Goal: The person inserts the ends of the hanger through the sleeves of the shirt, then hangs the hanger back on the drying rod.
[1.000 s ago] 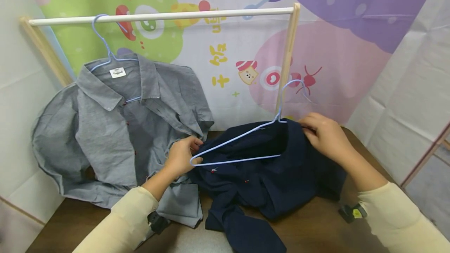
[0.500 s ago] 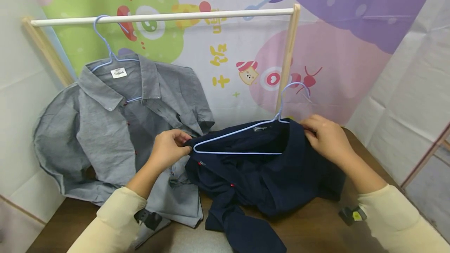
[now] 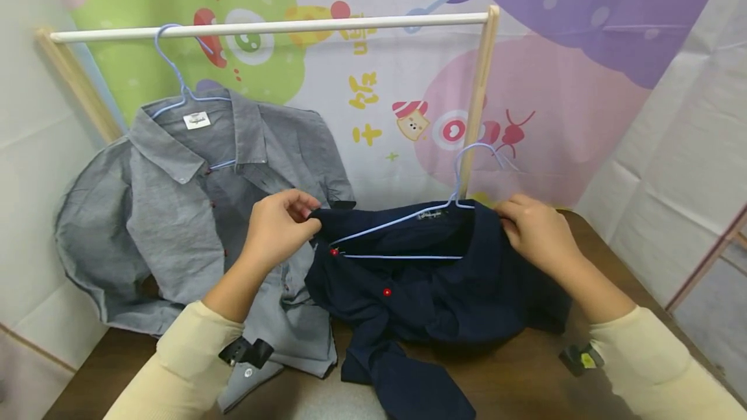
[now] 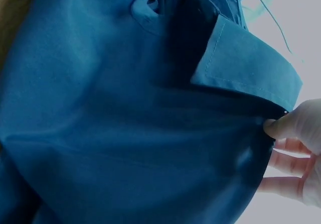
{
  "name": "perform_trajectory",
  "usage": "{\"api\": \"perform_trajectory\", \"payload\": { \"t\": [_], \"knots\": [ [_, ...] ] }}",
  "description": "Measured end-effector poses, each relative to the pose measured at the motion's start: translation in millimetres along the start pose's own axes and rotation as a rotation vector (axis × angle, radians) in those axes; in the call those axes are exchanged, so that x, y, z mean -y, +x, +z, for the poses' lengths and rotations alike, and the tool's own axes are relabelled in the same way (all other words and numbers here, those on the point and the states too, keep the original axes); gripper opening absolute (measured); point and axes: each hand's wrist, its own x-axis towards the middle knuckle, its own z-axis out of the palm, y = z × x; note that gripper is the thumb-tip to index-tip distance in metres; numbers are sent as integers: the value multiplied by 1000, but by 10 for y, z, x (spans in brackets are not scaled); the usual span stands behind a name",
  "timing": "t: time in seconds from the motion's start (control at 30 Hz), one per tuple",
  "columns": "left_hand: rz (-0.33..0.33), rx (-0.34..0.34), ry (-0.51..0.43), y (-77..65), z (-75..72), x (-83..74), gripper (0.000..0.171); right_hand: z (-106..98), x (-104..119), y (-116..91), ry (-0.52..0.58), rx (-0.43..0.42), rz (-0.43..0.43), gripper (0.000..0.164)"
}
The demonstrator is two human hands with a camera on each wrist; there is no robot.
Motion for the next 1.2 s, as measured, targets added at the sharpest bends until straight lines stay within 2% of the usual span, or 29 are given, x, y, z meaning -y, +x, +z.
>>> {"api": "perform_trajectory", "payload": {
  "t": [0.13,0.23,0.4,0.57,0.67,0.77,0.87,1.0,1.1,1.2],
  "knots": [
    [48,-62,-30,-15,31,-174,21,19,40,2,-38,25,16,16],
    [126,-115,-44,-41,78,-300,18,36,81,1,-66,62,33,14],
    [312,-196,-50,-126,214,-475,15,78,147,1,-71,98,57,11],
    [522,-259,-27,-267,438,-607,13,102,191,11,-57,104,82,12],
    [617,-269,9,-353,588,-670,11,112,208,21,-46,101,98,13],
    [683,-254,72,-423,739,-710,13,125,224,31,-34,95,117,14],
    [720,-226,139,-469,902,-702,14,140,240,35,-21,87,138,15],
    [729,-166,207,-503,1112,-635,16,149,262,27,-6,74,156,14],
    [694,-96,256,-504,1243,-557,18,153,269,16,4,44,159,13],
    [630,-16,309,-485,1342,-473,21,164,269,6,14,6,157,12]
  ]
}}
